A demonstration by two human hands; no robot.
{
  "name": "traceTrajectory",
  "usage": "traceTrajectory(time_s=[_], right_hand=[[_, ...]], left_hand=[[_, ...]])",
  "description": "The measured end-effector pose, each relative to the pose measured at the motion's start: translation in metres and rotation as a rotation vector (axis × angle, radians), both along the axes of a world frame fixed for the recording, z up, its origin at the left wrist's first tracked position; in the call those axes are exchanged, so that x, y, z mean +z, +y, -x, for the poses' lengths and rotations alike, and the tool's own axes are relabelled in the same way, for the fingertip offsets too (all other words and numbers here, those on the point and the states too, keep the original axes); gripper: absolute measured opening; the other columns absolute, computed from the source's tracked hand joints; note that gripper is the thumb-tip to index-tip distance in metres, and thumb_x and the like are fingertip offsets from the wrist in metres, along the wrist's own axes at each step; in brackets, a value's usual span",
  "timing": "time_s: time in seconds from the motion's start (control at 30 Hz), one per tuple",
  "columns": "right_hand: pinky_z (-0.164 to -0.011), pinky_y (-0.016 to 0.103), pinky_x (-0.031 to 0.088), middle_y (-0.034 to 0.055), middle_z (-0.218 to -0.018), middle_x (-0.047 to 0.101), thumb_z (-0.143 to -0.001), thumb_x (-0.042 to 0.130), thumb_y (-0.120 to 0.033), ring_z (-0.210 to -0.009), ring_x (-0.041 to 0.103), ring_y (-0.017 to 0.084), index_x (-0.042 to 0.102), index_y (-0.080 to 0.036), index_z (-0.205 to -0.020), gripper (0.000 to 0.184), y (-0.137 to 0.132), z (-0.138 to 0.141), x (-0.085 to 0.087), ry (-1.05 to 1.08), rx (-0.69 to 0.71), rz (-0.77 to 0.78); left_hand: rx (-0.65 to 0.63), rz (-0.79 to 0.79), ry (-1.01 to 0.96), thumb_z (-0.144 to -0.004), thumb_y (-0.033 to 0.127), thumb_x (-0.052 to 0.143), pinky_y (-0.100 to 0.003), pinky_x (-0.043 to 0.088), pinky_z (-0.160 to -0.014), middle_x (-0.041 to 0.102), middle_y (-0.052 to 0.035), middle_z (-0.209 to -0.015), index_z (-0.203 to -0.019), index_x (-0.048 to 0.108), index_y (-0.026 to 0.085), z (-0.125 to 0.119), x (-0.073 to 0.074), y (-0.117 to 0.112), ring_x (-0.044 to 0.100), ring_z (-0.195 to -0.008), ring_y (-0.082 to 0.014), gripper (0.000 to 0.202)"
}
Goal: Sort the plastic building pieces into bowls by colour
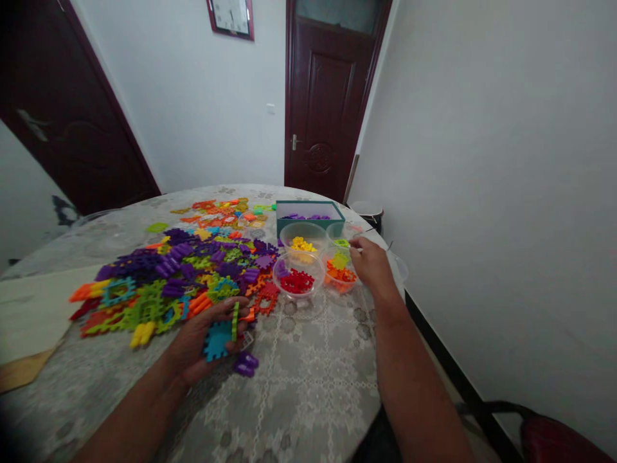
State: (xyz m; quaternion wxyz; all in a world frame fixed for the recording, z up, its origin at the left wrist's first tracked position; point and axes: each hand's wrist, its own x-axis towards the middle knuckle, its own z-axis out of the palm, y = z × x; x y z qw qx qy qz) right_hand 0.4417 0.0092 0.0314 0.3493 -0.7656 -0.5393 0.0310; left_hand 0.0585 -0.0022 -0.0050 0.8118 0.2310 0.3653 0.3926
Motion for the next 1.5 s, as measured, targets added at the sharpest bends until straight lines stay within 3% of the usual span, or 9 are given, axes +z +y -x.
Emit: traceTrajectory(time_s=[0.13,0.3,0.47,0.67,0.8,1.03,1.17,1.37,1.5], right_hand=[[-0.096,0.036,0.053,0.0166,-0.119,0.077,-0.093,0.061,-0.033,-0.113,0.071,0.028,0.075,-0.019,-0.120,0.033,0.011,0.025,0.005,-0.348,-0.070,0.403],[-0.091,0.042,0.055,0.0261,-0.115,0.075,-0.094,0.061,-0.037,-0.109,0.073,0.035,0.072,-0.010,-0.121,0.039,0.031,0.047,-0.009,-0.395,-0.127,0.492],[-0.088,0.041,0.056,0.0263,-0.115,0.075,-0.095,0.058,-0.032,-0.106,0.075,0.035,0.070,-0.009,-0.125,0.040,0.035,0.051,-0.012,-0.416,-0.148,0.504],[-0.089,0.037,0.053,0.0278,-0.109,0.076,-0.094,0.054,-0.023,-0.105,0.074,0.033,0.077,-0.007,-0.111,0.033,0.023,0.044,0.000,-0.449,-0.160,0.435],[-0.091,0.034,0.051,0.0211,-0.109,0.078,-0.097,0.049,-0.025,-0.104,0.074,0.029,0.078,-0.012,-0.108,0.034,0.024,0.029,0.016,-0.464,-0.132,0.322],[-0.106,0.039,0.047,0.0233,-0.133,0.070,-0.096,0.041,-0.018,-0.120,0.067,0.030,0.065,-0.004,-0.135,0.048,0.033,0.007,0.016,-0.446,-0.140,-0.006],[-0.101,0.041,0.051,0.0179,-0.120,0.076,-0.095,0.046,-0.023,-0.106,0.071,0.028,0.073,-0.011,-0.119,0.039,0.012,0.040,0.006,-0.276,0.036,-0.253],[-0.077,0.030,0.052,0.0053,-0.095,0.077,-0.098,0.060,-0.033,-0.082,0.070,0.018,0.075,-0.021,-0.109,0.022,-0.040,0.148,0.011,0.022,0.651,-0.035],[-0.070,0.026,0.047,0.0020,-0.088,0.075,-0.098,0.062,-0.026,-0.077,0.066,0.015,0.074,-0.021,-0.103,0.014,-0.052,0.185,0.005,0.125,0.802,0.048]], left_hand=[[-0.012,-0.036,0.002,-0.083,0.016,0.065,-0.024,0.047,-0.038,0.068,-0.0084,-0.087,-0.111,0.068,0.014,0.002,-0.004,0.003,0.067,-0.063,-0.0201,0.028],[-0.065,-0.096,-0.014,-0.079,0.012,0.063,-0.023,0.046,-0.040,0.067,-0.0082,-0.087,-0.110,0.068,0.015,0.005,-0.006,0.003,0.064,-0.064,-0.0184,0.032],[-0.086,-0.139,-0.004,-0.077,0.011,0.067,-0.021,0.047,-0.041,0.066,-0.0064,-0.090,-0.110,0.066,0.016,0.005,-0.004,0.001,0.062,-0.064,-0.0156,0.033],[-0.091,-0.178,0.069,-0.077,0.014,0.074,-0.020,0.046,-0.042,0.062,-0.0008,-0.076,-0.109,0.064,0.018,0.003,-0.003,-0.001,0.057,-0.057,-0.0128,0.034],[-0.078,-0.181,0.067,-0.074,0.017,0.081,-0.020,0.045,-0.044,0.060,0.0013,-0.074,-0.104,0.064,0.018,0.002,-0.004,-0.002,0.055,-0.055,-0.0107,0.035],[-0.024,-0.171,0.066,-0.071,0.020,0.086,-0.021,0.045,-0.045,0.063,0.0005,-0.079,-0.097,0.063,0.018,0.000,-0.002,-0.005,0.056,-0.055,-0.0103,0.035],[-0.036,-0.175,0.060,-0.071,0.022,0.085,-0.021,0.045,-0.044,0.062,-0.0003,-0.079,-0.092,0.062,0.018,-0.001,-0.003,-0.005,0.057,-0.057,-0.0114,0.031],[-0.032,-0.185,0.055,-0.072,0.023,0.086,-0.020,0.045,-0.046,0.062,-0.0004,-0.080,-0.091,0.062,0.018,-0.002,-0.005,-0.005,0.057,-0.059,-0.0108,0.031],[-0.053,-0.207,0.067,-0.073,0.023,0.087,-0.020,0.046,-0.046,0.063,-0.0006,-0.080,-0.090,0.062,0.018,-0.002,-0.001,-0.005,0.057,-0.057,-0.0104,0.031]])
